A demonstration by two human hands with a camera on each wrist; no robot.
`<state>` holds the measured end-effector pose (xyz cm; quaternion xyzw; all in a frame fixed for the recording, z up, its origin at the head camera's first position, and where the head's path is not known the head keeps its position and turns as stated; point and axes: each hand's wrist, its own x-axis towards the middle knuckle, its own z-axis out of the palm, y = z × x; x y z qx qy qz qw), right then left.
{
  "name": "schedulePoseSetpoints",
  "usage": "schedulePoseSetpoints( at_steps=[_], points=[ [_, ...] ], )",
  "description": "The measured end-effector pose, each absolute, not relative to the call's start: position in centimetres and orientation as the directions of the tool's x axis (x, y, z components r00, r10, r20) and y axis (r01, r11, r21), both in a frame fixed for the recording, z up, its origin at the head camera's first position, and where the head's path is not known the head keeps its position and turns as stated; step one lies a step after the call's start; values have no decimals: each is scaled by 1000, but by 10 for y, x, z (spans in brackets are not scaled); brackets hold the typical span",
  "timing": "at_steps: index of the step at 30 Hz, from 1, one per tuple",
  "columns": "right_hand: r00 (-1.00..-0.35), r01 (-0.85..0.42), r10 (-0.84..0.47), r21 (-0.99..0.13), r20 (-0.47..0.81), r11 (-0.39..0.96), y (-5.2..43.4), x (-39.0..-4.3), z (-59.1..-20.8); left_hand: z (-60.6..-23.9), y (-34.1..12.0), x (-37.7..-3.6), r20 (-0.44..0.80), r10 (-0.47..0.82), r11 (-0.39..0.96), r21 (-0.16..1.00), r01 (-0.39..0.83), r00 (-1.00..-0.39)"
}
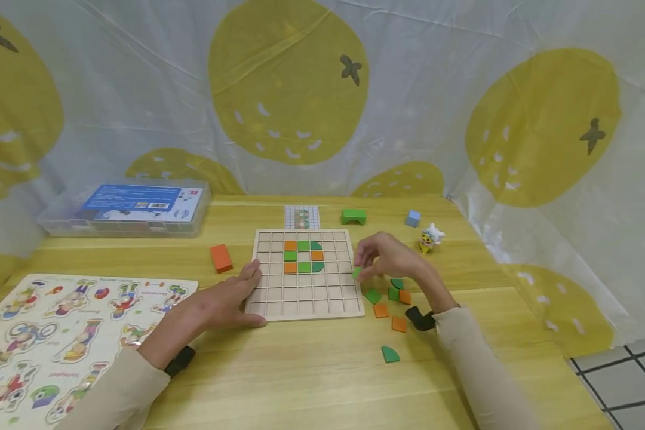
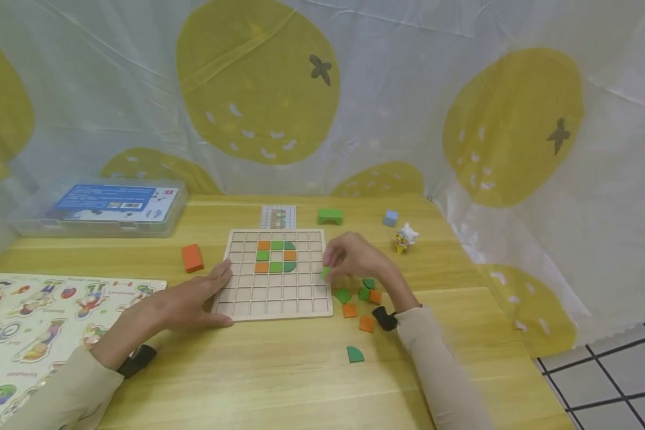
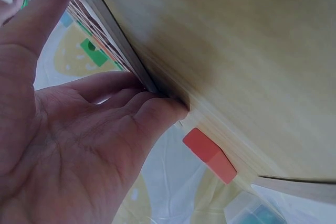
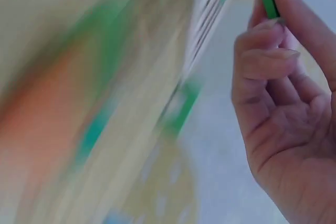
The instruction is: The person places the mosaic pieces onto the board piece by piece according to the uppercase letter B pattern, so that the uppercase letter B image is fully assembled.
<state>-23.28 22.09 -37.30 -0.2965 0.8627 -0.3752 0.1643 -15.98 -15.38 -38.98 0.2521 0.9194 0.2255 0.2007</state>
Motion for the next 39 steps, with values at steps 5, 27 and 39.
schedulePoseSetpoints(
  at_steps=[5, 27, 39],
  points=[
    [-723, -389, -690, -806, -33, 447, 152, -239, -379, -391, -148, -165, -255, 561, 767, 518, 379, -788],
    [-752, -380, -656, -772, -62, 509, 108, -237, -393, -390, -149, -162, -292, 533, 795, 494, 352, -794],
    [-684, -453, -729, -777, -12, 438, 132, -245, -387, -390, -152, -161, -281, 532, 792, 501, 350, -799]
  ],
)
